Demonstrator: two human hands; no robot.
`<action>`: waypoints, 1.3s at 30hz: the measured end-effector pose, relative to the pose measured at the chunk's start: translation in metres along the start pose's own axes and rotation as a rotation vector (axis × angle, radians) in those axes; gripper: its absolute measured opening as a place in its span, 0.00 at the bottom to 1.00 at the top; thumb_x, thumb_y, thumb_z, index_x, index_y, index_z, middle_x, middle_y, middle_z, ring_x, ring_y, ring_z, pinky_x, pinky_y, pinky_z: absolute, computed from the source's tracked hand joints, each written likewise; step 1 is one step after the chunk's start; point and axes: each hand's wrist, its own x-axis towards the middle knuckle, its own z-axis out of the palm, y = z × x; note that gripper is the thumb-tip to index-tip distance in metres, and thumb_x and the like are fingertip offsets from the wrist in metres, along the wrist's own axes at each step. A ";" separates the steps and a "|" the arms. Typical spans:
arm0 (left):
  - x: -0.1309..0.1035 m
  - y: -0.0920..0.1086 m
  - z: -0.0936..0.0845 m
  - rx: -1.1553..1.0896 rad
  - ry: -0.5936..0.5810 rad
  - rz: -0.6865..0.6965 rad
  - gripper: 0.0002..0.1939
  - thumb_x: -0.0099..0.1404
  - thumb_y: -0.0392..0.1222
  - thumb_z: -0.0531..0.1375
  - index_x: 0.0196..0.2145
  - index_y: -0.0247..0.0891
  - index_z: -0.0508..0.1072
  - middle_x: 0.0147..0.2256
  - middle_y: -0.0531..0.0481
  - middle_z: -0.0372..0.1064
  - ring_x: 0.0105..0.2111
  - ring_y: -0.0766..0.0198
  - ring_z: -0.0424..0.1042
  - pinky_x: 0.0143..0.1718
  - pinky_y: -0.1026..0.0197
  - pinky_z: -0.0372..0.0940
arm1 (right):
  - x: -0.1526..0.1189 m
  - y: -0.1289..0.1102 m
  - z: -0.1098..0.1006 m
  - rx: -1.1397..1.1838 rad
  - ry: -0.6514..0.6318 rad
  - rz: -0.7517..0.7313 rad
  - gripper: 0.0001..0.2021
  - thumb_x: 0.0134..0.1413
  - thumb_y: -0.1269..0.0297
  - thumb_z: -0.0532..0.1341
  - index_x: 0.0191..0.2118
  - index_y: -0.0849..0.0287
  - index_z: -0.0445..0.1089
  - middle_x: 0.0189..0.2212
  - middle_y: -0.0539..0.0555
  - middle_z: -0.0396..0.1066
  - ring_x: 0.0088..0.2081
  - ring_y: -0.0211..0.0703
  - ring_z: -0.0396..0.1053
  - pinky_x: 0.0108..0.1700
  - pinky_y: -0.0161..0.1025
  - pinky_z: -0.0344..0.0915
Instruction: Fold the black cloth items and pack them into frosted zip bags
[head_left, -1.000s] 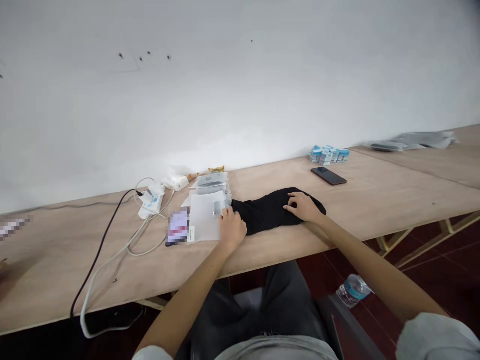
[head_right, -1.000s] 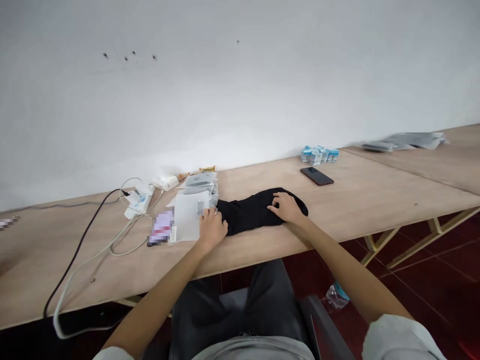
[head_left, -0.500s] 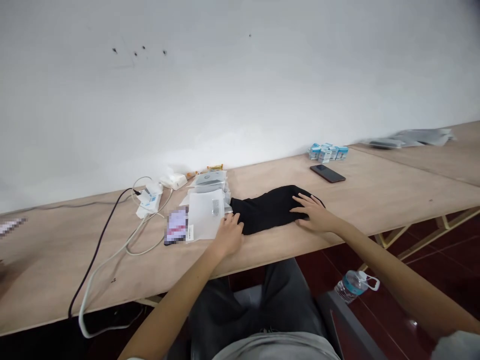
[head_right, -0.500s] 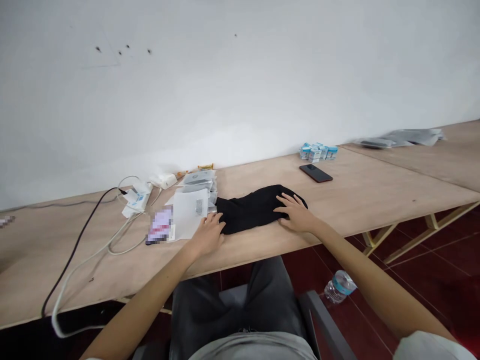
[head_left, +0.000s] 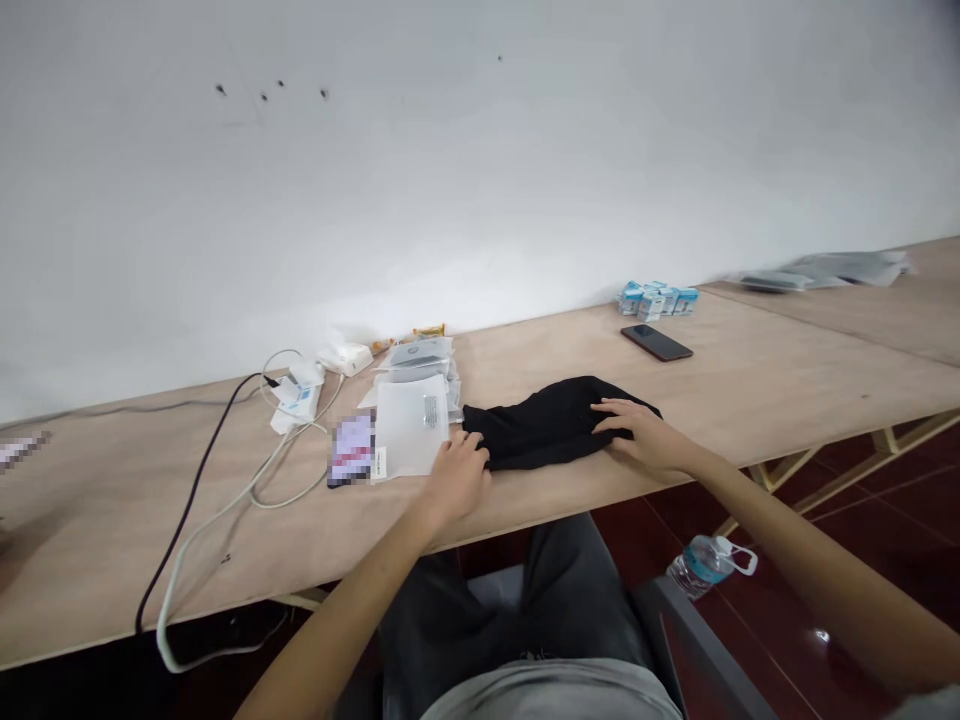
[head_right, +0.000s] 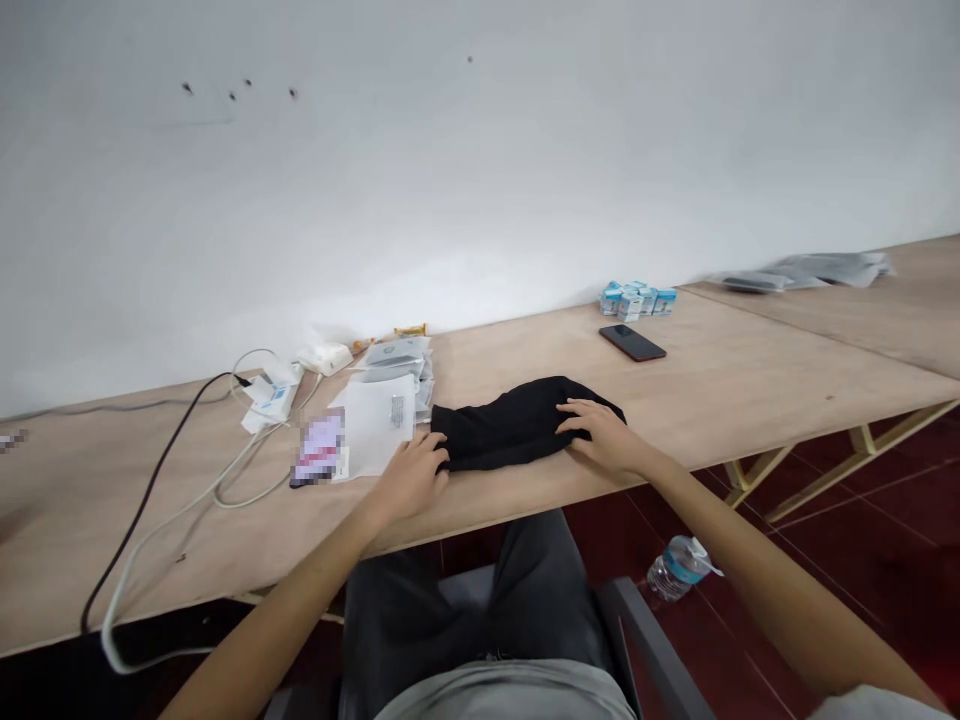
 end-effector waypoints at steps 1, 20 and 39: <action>-0.003 -0.003 -0.004 -0.057 -0.021 0.009 0.12 0.64 0.35 0.54 0.38 0.37 0.77 0.52 0.40 0.67 0.57 0.48 0.61 0.54 0.48 0.60 | -0.003 -0.002 -0.005 0.031 -0.003 0.004 0.12 0.52 0.65 0.59 0.40 0.53 0.78 0.58 0.57 0.68 0.62 0.57 0.60 0.62 0.57 0.59; 0.061 -0.019 -0.010 0.077 0.112 -0.286 0.16 0.66 0.47 0.55 0.45 0.36 0.74 0.54 0.37 0.65 0.57 0.45 0.58 0.55 0.48 0.57 | 0.064 0.033 -0.017 -0.220 0.136 0.280 0.17 0.55 0.51 0.60 0.42 0.59 0.74 0.55 0.65 0.69 0.58 0.63 0.63 0.60 0.57 0.58; 0.061 -0.024 0.012 0.103 0.021 -0.182 0.18 0.67 0.47 0.55 0.44 0.30 0.75 0.55 0.31 0.64 0.59 0.39 0.56 0.57 0.43 0.52 | 0.036 -0.012 0.013 -0.262 0.319 0.282 0.21 0.62 0.62 0.50 0.58 0.57 0.64 0.63 0.63 0.59 0.63 0.63 0.56 0.62 0.63 0.52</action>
